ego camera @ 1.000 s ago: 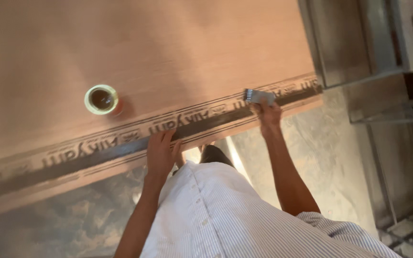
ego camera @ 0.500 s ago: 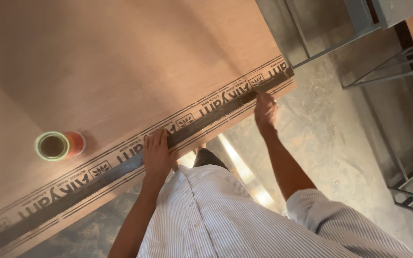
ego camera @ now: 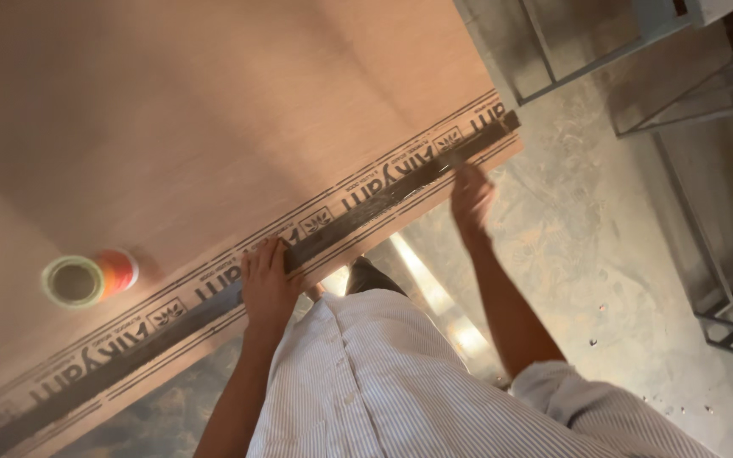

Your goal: The person applies a dark adhesive to the edge of a large wooden board using a small metal scraper. They repeatedly dip the scraper into a small can to retrieve more adhesive and spread it along the board's edge.

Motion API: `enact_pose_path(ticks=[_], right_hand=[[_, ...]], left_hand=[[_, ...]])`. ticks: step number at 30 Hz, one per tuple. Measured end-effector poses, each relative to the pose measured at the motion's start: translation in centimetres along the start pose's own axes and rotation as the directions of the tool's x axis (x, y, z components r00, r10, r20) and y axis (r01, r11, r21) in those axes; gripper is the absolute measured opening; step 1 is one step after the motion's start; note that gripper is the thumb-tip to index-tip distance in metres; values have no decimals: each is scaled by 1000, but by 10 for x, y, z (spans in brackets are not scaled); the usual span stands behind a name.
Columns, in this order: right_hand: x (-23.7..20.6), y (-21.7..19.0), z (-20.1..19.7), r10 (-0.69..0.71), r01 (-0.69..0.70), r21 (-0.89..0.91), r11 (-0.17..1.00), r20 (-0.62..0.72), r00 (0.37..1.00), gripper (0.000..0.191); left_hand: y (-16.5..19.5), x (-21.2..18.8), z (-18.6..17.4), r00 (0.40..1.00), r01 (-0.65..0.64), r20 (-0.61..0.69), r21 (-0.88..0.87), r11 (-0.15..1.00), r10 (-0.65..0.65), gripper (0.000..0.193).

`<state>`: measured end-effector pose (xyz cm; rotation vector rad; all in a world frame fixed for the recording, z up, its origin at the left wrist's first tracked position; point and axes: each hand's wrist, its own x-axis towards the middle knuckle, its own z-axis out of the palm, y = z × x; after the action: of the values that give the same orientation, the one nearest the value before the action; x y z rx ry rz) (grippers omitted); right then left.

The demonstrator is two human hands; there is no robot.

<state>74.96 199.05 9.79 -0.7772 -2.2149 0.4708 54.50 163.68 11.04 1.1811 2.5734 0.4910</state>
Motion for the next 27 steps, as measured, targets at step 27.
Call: enact_pose_path(ticks=[27], right_hand=[[96,163,-49,374,-372,-156,915,-22,927,16]], left_hand=[[30,42,-1,998,-4,63,67,998,-1,67]])
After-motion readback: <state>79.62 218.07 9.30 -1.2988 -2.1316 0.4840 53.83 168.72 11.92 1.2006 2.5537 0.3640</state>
